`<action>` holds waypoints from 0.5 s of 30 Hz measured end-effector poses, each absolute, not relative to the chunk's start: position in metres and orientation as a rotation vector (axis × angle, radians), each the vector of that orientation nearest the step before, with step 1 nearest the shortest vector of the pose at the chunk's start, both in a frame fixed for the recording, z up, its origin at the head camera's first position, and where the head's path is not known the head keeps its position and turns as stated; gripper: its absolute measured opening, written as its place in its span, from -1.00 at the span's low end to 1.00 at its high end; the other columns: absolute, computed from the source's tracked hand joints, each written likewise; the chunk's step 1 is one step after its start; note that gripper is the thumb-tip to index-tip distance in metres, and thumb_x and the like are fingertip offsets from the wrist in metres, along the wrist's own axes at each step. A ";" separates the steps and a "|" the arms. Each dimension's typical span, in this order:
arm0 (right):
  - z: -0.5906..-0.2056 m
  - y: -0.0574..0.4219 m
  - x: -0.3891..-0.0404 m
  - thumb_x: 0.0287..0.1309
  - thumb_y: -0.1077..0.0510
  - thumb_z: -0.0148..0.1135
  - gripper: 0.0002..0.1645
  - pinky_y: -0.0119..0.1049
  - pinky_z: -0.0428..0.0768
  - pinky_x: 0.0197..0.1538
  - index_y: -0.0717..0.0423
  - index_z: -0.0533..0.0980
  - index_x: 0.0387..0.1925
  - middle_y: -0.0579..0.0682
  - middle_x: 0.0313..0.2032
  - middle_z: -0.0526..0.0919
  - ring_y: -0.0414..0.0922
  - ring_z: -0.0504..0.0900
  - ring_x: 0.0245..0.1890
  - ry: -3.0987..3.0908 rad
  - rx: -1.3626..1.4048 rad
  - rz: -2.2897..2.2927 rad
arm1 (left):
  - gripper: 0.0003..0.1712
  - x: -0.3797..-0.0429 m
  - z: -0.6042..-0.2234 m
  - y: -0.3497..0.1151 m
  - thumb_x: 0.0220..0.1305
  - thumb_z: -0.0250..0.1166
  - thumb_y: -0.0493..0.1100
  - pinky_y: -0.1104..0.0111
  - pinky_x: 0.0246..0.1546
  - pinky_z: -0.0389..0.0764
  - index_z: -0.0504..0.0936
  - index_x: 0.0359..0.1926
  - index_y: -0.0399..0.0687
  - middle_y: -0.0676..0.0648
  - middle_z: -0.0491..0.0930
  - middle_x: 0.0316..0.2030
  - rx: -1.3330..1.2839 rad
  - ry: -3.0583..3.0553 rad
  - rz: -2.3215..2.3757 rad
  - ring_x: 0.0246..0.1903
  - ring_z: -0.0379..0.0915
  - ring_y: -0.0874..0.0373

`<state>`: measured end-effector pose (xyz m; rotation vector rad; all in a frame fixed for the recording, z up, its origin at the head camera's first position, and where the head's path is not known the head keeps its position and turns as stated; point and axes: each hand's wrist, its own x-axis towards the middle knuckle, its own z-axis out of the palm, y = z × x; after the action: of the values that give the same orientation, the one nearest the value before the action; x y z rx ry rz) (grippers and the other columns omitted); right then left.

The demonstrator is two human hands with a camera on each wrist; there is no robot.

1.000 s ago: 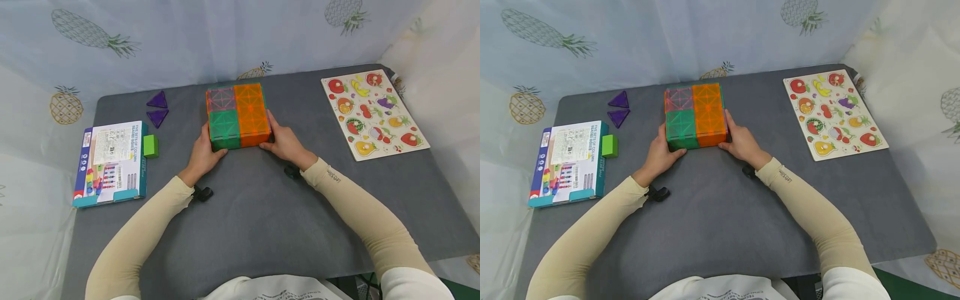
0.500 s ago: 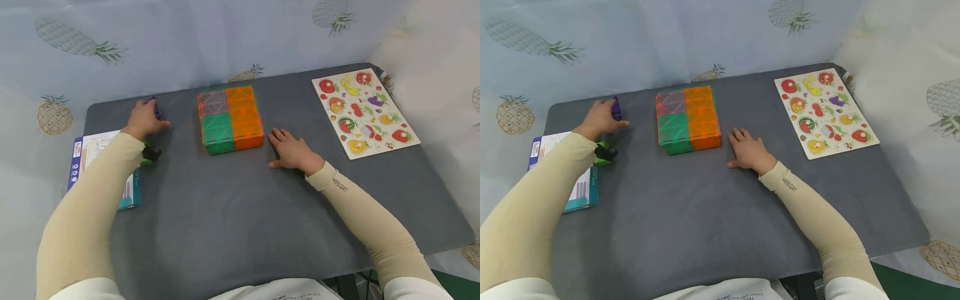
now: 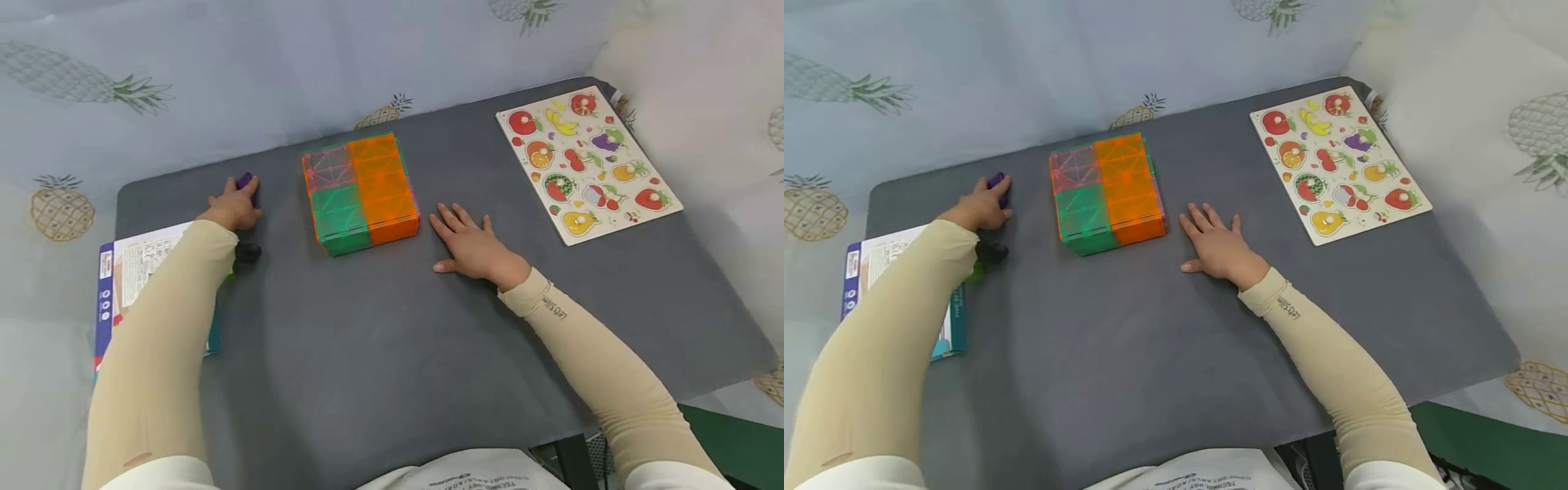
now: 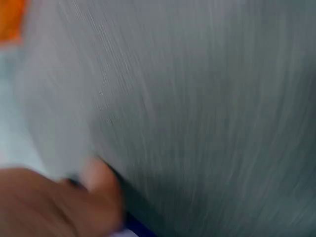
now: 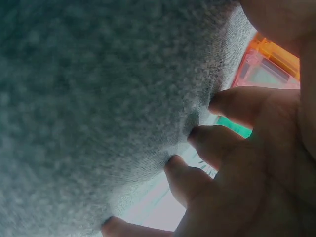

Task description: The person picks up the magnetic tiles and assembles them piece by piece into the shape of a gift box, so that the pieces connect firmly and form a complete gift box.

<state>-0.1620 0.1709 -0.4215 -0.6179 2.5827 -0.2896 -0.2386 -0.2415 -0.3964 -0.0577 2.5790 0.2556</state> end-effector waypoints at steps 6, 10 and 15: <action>-0.424 0.176 -0.163 0.15 -0.19 0.25 0.13 0.50 -0.26 0.28 0.08 -0.15 0.52 0.13 0.52 -0.29 0.16 -0.36 0.51 2.573 -0.660 -0.328 | -0.19 -0.192 -0.399 -0.209 0.25 0.01 -0.40 -0.40 0.06 0.27 0.02 0.50 -0.05 -0.51 -0.07 0.38 -0.172 2.744 0.331 0.20 -0.03 -0.64; -0.426 0.176 -0.164 0.17 -0.20 0.23 0.12 0.51 -0.28 0.27 0.09 -0.16 0.52 0.14 0.52 -0.30 0.17 -0.36 0.51 2.560 -0.672 -0.334 | -0.30 -0.167 -0.402 -0.194 0.28 0.08 -0.36 -0.33 -0.05 0.41 0.18 0.44 -0.14 -0.54 0.10 0.29 -0.071 2.794 0.325 0.10 0.11 -0.57; -0.426 0.173 -0.161 0.19 -0.20 0.21 0.10 0.51 -0.24 0.27 0.09 -0.16 0.52 0.16 0.52 -0.29 0.19 -0.34 0.51 2.562 -0.662 -0.276 | -0.31 -0.128 -0.408 -0.171 0.24 0.26 -0.23 -0.17 0.05 0.33 0.30 0.38 -0.17 -0.49 0.25 0.18 0.102 2.815 0.345 0.04 0.27 -0.43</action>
<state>-0.1607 0.1729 -0.4261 -0.6621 2.5617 -0.2762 -0.1275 -0.1711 -0.4084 0.1016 2.8146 0.3452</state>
